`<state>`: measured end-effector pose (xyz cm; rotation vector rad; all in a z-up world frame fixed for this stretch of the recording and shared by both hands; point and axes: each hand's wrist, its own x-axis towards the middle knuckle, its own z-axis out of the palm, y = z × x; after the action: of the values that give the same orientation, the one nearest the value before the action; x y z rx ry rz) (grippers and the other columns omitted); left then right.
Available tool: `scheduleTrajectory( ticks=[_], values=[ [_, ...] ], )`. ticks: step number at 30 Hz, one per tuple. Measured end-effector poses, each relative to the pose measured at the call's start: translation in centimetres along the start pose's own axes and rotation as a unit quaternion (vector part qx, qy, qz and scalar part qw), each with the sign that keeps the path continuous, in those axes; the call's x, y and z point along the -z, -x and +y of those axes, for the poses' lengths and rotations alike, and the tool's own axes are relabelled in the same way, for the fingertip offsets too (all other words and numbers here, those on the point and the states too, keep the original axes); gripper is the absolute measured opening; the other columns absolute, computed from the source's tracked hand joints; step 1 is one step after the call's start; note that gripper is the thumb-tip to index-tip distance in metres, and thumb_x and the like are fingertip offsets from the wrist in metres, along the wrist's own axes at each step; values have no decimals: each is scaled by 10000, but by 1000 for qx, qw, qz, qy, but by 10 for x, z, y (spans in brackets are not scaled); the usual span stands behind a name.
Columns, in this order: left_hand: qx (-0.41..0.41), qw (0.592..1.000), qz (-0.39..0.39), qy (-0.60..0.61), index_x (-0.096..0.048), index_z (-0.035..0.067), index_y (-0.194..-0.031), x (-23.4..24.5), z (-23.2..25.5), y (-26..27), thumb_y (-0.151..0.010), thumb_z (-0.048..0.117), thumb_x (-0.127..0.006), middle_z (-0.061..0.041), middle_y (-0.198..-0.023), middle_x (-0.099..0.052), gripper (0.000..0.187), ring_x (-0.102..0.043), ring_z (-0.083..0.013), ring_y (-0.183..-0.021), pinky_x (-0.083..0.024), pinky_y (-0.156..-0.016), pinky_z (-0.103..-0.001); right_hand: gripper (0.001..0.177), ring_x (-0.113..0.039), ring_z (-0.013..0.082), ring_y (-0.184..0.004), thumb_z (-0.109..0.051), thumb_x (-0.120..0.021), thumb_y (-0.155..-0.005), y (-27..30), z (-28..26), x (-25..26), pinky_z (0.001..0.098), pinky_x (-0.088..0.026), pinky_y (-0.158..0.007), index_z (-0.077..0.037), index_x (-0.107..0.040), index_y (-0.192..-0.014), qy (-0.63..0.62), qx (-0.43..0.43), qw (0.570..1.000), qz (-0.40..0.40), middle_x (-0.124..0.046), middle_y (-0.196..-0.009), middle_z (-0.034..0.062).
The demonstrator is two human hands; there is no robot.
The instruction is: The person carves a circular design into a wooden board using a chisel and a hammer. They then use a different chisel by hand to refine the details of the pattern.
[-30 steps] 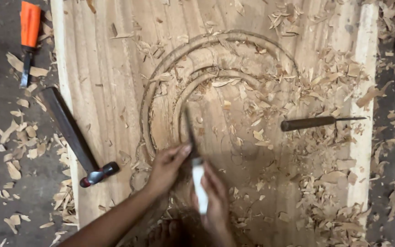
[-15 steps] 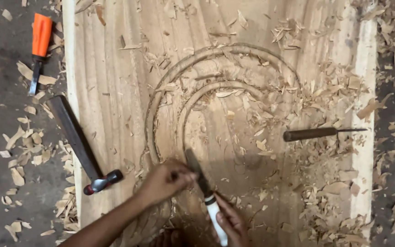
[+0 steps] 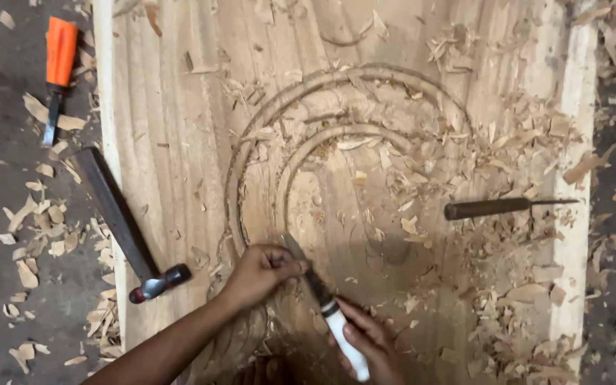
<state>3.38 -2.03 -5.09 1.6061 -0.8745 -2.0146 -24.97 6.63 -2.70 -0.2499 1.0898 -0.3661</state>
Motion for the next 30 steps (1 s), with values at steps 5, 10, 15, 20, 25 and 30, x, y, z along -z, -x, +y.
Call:
scheduleTrajectory(
  ticks=[5,10,15,20,25,30],
  values=[
    [42,998,35,33,-781,12,-893,-3,14,5,-906,173,-755,-71,-680,-738,164,-585,-104,-487,-435,-446,-252,622,-569,121,-475,-205,-637,-927,-5,-4,-19,264,-428,-404,-76,-490,-1517,-10,42,999,26,-724,-835,126],
    [44,996,62,43,-782,17,-906,-6,17,5,-908,166,-730,-60,-689,-745,157,-590,-101,-510,-458,-472,-240,602,-566,117,-473,-206,-616,-935,-10,-3,-40,266,-426,-400,-81,-484,-1509,-41,59,997,20,-714,-821,119],
    [-7,987,99,129,-782,-8,-986,-2,27,9,-933,148,-718,-63,-738,-730,177,-614,-97,-579,-490,-525,-234,577,-560,118,-456,-183,-592,-946,-22,2,-52,259,-416,-384,-63,-500,-1503,-48,119,990,53,-701,-809,108],
    [-54,992,57,101,-789,-1,-1043,0,-1,6,-946,149,-698,-44,-825,-785,200,-669,-72,-675,-541,-624,-217,583,-565,114,-465,-191,-604,-948,-18,5,-48,256,-416,-387,-56,-498,-1505,-26,146,988,48,-709,-817,117],
    [-40,997,42,47,-795,-12,-1021,-3,2,5,-939,140,-710,-64,-815,-794,192,-674,-85,-668,-532,-614,-228,584,-579,121,-490,-181,-610,-949,-18,13,-40,267,-438,-416,-61,-497,-1509,-35,112,992,43,-716,-827,130],
    [-32,983,91,154,-773,-35,-992,-4,-4,1,-949,97,-680,-105,-809,-779,167,-686,-114,-654,-560,-612,-245,581,-571,110,-492,-185,-587,-958,-30,16,-58,258,-447,-406,-85,-468,-1519,-40,143,988,37,-702,-838,107]
  ],
)
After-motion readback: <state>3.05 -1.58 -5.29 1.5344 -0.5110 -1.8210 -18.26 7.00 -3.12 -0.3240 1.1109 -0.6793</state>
